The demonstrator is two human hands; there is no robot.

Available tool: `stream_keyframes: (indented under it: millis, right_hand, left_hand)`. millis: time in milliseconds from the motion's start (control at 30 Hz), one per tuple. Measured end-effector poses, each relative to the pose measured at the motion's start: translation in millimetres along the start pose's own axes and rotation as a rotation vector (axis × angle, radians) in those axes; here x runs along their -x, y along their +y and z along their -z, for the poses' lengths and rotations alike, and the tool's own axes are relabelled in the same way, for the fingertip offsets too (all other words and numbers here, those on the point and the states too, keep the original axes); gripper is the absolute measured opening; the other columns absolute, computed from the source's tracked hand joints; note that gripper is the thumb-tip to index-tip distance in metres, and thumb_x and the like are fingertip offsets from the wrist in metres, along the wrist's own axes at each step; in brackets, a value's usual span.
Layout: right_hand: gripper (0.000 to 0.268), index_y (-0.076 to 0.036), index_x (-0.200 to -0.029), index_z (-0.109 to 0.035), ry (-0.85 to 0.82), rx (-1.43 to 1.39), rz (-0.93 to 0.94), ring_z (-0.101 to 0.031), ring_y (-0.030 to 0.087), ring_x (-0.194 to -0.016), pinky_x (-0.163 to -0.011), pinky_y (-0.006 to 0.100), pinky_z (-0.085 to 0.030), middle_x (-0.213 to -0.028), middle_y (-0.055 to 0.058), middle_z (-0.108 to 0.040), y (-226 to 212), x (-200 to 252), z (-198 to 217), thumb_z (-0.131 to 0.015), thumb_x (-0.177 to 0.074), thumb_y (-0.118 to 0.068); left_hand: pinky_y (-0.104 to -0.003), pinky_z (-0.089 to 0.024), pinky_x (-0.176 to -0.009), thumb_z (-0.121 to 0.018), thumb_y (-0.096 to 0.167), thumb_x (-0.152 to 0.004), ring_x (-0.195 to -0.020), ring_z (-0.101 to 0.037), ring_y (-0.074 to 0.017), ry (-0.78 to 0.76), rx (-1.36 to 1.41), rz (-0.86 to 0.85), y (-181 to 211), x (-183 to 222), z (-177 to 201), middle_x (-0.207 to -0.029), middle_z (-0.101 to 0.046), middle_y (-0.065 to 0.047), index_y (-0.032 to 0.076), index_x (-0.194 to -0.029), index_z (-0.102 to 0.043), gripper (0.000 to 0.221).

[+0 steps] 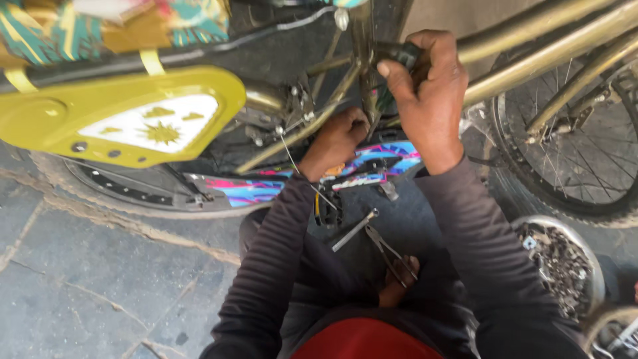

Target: The person uses a screwdriver and pliers to adjust and reattach a plastic chain guard onto a bicycle frame while sitting on the floor.

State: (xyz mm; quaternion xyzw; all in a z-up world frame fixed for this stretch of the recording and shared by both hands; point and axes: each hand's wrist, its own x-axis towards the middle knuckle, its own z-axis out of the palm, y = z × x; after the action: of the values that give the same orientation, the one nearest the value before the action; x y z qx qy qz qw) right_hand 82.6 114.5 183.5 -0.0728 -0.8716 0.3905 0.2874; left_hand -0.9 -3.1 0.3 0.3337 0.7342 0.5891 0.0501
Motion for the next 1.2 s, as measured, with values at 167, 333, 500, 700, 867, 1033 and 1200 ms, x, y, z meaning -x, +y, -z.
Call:
stream_keyframes:
  millis: [167,333,500,700,867,1033,1200]
  right_hand:
    - [0.041,-0.004,-0.128,-0.058,-0.212,-0.036,0.559,-0.065,0.021,-0.098,-0.083,0.034,-0.054,-0.111,0.014,-0.068,3,-8,26,-0.072,-0.09,-0.004]
    - [0.034,-0.007,-0.123,-0.06,-0.136,-0.03,0.295,-0.072,0.024,-0.094,-0.084,0.036,-0.058,-0.109,0.012,-0.073,10,-2,8,-0.083,-0.098,-0.013]
    - [0.041,-0.003,-0.128,-0.059,0.036,0.184,0.563,-0.067,0.034,-0.098,-0.082,0.043,-0.055,-0.113,0.019,-0.069,10,-4,-1,-0.082,-0.094,-0.008]
    - [0.04,-0.005,-0.136,-0.055,-0.346,-0.199,0.451,-0.072,0.028,-0.099,-0.089,0.04,-0.058,-0.115,0.014,-0.07,20,-5,16,-0.074,-0.1,-0.003]
    - [0.047,-0.004,-0.126,-0.06,-0.018,0.179,0.264,-0.065,0.026,-0.077,-0.071,0.037,-0.052,-0.101,0.015,-0.068,24,1,-4,-0.088,-0.093,-0.02]
    - [0.042,-0.005,-0.14,-0.058,-0.116,0.103,0.628,-0.066,0.028,-0.1,-0.092,0.038,-0.055,-0.118,0.015,-0.066,29,-5,13,-0.079,-0.103,-0.003]
    - [0.045,-0.005,-0.141,-0.057,-0.416,-0.214,0.341,-0.065,0.031,-0.095,-0.084,0.038,-0.054,-0.12,0.015,-0.069,25,-12,25,-0.067,-0.097,-0.002]
  left_hand:
    - [-0.038,-0.053,-0.075,-0.062,0.014,-0.094,-0.081,-0.07,-0.0248,-0.01,-0.028,0.026,2,-1,-2,-0.085,-0.071,-0.013,0.003,-0.097,-0.066,0.012]
    - [-0.037,-0.053,-0.074,-0.061,0.013,-0.094,-0.081,-0.069,-0.0248,-0.031,-0.005,0.034,9,0,2,-0.086,-0.07,-0.012,0.002,-0.097,-0.064,0.012]
    - [-0.039,-0.053,-0.066,-0.058,0.015,-0.094,-0.072,-0.067,-0.0258,-0.067,0.046,0.246,18,-1,6,-0.081,-0.065,-0.013,0.003,-0.097,-0.063,0.013]
    - [-0.037,-0.052,-0.071,-0.06,0.011,-0.093,-0.078,-0.067,-0.023,0.001,0.007,0.03,12,1,2,-0.084,-0.068,-0.012,0.002,-0.098,-0.063,0.011]
    - [-0.039,-0.052,-0.063,-0.056,0.014,-0.096,-0.064,-0.067,-0.0288,-0.097,0.082,0.393,17,0,4,-0.079,-0.065,-0.013,0.004,-0.1,-0.061,0.012]
    - [-0.036,-0.052,-0.072,-0.061,0.011,-0.095,-0.078,-0.068,-0.023,-0.021,0.016,0.017,12,1,3,-0.083,-0.069,-0.011,0.002,-0.097,-0.064,0.01]
    - [-0.035,-0.053,-0.073,-0.062,0.012,-0.095,-0.078,-0.068,-0.0226,-0.009,0.045,0.01,6,1,1,-0.084,-0.07,-0.011,0.002,-0.097,-0.063,0.01]
